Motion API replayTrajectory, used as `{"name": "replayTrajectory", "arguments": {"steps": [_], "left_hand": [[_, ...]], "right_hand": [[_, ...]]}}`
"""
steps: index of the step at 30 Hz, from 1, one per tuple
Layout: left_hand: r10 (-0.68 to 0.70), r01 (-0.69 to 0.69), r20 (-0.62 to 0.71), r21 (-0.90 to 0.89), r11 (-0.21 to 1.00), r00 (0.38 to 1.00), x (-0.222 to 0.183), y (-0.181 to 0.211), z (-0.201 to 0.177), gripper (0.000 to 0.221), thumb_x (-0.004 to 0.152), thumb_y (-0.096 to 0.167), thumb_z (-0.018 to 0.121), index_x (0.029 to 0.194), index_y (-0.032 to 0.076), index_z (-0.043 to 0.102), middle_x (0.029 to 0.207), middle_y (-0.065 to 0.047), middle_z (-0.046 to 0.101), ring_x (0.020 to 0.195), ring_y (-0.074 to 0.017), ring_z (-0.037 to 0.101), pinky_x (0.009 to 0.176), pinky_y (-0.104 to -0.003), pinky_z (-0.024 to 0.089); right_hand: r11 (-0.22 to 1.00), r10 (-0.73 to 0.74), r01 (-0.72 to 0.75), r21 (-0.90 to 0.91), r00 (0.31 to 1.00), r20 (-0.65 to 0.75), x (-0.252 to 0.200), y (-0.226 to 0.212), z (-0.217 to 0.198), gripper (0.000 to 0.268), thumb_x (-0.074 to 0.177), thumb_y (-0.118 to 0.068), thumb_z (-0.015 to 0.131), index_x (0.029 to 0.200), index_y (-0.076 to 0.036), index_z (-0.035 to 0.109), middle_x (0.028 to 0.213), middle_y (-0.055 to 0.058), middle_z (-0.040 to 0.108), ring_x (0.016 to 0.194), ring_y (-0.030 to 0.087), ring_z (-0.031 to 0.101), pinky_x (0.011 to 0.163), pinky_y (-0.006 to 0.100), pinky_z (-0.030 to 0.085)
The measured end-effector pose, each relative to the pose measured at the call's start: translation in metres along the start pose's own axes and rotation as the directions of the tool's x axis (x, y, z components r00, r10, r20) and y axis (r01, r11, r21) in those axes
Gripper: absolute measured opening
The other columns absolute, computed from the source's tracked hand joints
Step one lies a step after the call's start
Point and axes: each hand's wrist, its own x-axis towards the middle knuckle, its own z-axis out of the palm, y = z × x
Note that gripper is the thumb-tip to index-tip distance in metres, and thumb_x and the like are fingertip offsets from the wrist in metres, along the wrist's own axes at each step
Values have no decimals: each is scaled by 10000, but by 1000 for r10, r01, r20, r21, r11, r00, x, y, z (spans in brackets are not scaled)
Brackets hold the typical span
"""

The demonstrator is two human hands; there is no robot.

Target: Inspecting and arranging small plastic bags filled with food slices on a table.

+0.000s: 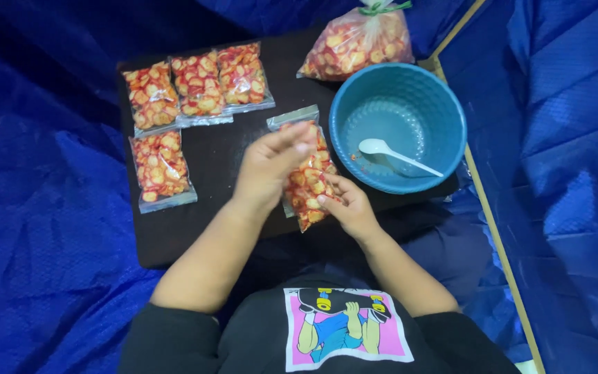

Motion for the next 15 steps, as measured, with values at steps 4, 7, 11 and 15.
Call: {"name": "replayTrajectory", "arguments": {"steps": [4,7,11,15], "left_hand": [[71,-101,141,214,972,987,4,-17,39,323,860,49,804,1176,68,744,967,-97,785,889,-151,759,819,-295,627],[155,-192,123,414,890,980,5,-24,63,81,837,179,843,887,151,785,681,36,716,620,-26,656,592,-171,536],[351,-491,349,509,707,869,4,-37,66,461,848,11,752,1273,175,680,1183,-69,724,1101,-253,710,988,-405,545],[516,-552,222,490,674,827,-1,-23,63,464,741,170,934,1168,178,754,829,-23,771,661,-101,671,664,-244,555]], "right_hand": [[999,-16,15,-34,1000,-22,1,5,1,479,842,10,785,1294,37,628,998,170,714,867,220,720,761,377,643],[995,-59,60,-77,998,22,4,18,-5,326,865,37,720,1185,52,655,884,208,691,793,292,719,702,423,637],[990,-82,84,-109,996,24,10,69,-34,279,878,37,714,1156,11,708,902,205,721,775,301,736,643,432,633],[992,49,-48,-116,999,-1,3,25,-8,298,886,30,692,1183,39,673,890,225,725,777,312,738,691,422,632]]}}
